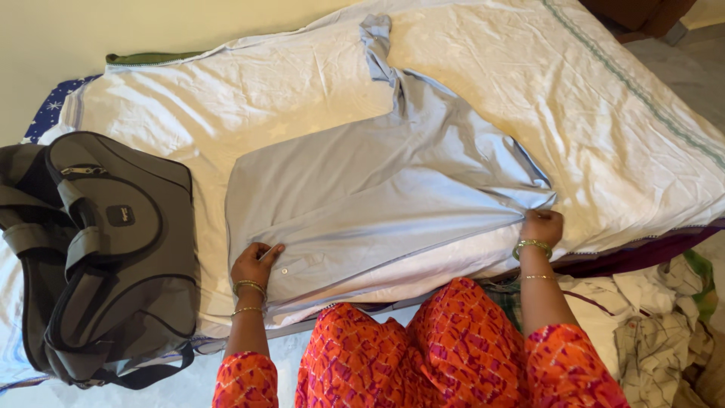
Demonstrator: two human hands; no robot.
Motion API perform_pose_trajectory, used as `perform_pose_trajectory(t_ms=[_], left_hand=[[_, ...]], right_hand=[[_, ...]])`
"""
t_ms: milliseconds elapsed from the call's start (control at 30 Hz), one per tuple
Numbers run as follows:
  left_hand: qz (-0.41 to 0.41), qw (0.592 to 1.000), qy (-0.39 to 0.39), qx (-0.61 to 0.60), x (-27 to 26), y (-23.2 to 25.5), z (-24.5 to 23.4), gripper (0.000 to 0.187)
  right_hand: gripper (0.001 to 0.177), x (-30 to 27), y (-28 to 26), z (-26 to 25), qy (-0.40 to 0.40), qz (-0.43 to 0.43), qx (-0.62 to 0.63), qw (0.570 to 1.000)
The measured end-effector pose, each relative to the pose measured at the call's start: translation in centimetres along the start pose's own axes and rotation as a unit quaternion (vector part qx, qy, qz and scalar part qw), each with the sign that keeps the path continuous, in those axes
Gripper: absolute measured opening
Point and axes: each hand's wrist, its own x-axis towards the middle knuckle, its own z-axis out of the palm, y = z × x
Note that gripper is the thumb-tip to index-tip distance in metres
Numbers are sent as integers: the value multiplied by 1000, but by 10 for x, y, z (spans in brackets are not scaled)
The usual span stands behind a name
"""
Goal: The person folds a light blue button-up shirt on a bed by smoothing the fabric and folding the sides and sleeves inward.
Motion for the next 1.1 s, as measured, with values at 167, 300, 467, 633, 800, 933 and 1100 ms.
perform_pose_trajectory(t_ms=[167,300,467,633,800,933,1100], left_hand=[[73,996,43,10,5,-11,8,47],[58,997,43,17,6,-13,10,47],[49,998,34,30,9,-13,10,48],[49,998,38,30,9,-12,9,48],[39,998,27,43,8,-7,7,49],[41,998,29,44,8,-6,6,49],[28,998,21,57,8,-4,6,49]], right_hand=[[34,-28,-28,7,67,-93,159,981],[21,-35,-58,60,-50,-346,88,933],[11,-32,-91,137,-185,-324,-66,926],[17,-44,-114,156,-379,-178,-119,900],[27,-86,-121,140,-269,-393,-226,849],[24,-90,-104,145,-233,-427,-207,849],[7,-74,-91,159,-235,-392,-183,871]])
